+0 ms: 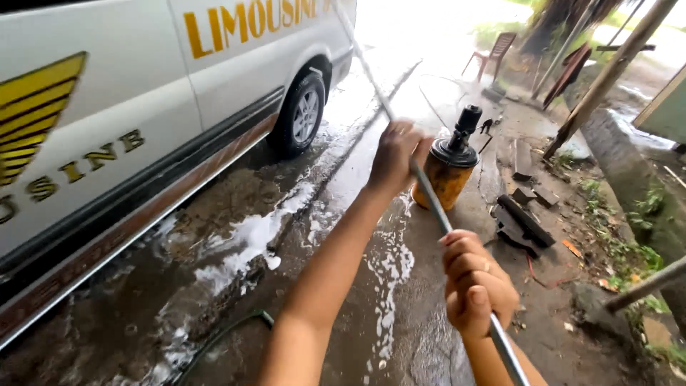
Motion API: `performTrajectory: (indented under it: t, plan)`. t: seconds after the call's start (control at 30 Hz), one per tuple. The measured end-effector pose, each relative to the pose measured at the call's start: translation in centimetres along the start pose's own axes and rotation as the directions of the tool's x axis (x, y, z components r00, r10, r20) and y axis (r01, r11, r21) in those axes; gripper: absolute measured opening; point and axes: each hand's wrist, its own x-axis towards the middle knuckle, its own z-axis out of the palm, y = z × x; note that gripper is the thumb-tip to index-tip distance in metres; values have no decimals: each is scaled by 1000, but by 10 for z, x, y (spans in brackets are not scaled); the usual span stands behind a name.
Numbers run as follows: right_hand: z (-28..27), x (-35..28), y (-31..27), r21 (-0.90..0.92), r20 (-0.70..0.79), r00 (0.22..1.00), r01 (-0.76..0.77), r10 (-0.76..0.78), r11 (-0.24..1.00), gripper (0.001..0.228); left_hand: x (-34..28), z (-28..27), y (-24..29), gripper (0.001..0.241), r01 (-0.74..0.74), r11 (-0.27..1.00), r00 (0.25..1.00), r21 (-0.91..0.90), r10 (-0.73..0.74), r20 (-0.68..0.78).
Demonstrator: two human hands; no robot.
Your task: Washing the exterior of a silver passenger van using a high-pressure water sprayer.
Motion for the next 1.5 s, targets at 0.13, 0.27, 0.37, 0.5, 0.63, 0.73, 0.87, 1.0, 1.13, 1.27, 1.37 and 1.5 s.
performTrajectory:
  t: [0.13,0.27,0.37,0.5,0.63,0.73,0.87,1.0,1.13,1.27,1.37,1.5]
  plan:
    - [-24,-19,92,79,40,988,-151,148,985,54,-40,63,-84,24,76,997,997,5,-75,-29]
    - [-39,-32,177,172,84,967,-253,242,952,54,-62,105,-144,21,162,987,985,12,-161,-55]
    - [-45,-42,233,207,90,951,-310,297,928,52,-75,138,-189,23,214,977,976,19,-213,-42]
    - [-45,-55,307,241,50,943,-330,328,912,51,-76,176,-253,26,255,966,967,35,-255,-7]
    - [-46,-61,400,224,27,943,-330,332,917,50,-56,225,-329,26,279,960,960,24,-280,0]
    - [-43,-46,481,191,22,939,-340,342,921,51,-15,262,-395,25,237,972,971,-10,-237,-38]
    - [-38,-19,571,150,8,933,-356,359,922,51,37,304,-473,22,252,967,966,-35,-249,70]
    - [-37,-5,640,115,-30,931,-358,363,927,50,73,337,-520,23,276,958,952,-76,-262,160]
    - [-45,-2,714,98,-42,924,-376,381,921,50,96,379,-577,22,241,966,963,-93,-226,150]
    - [-58,-15,808,141,-94,929,-344,359,928,48,113,434,-647,25,258,964,950,-69,-240,203]
    - [-63,-19,885,179,-101,930,-332,353,926,48,104,488,-722,27,277,961,936,0,-270,227]
    - [-75,2,989,223,-55,932,-338,357,915,47,152,531,-793,27,277,957,937,84,-288,197]
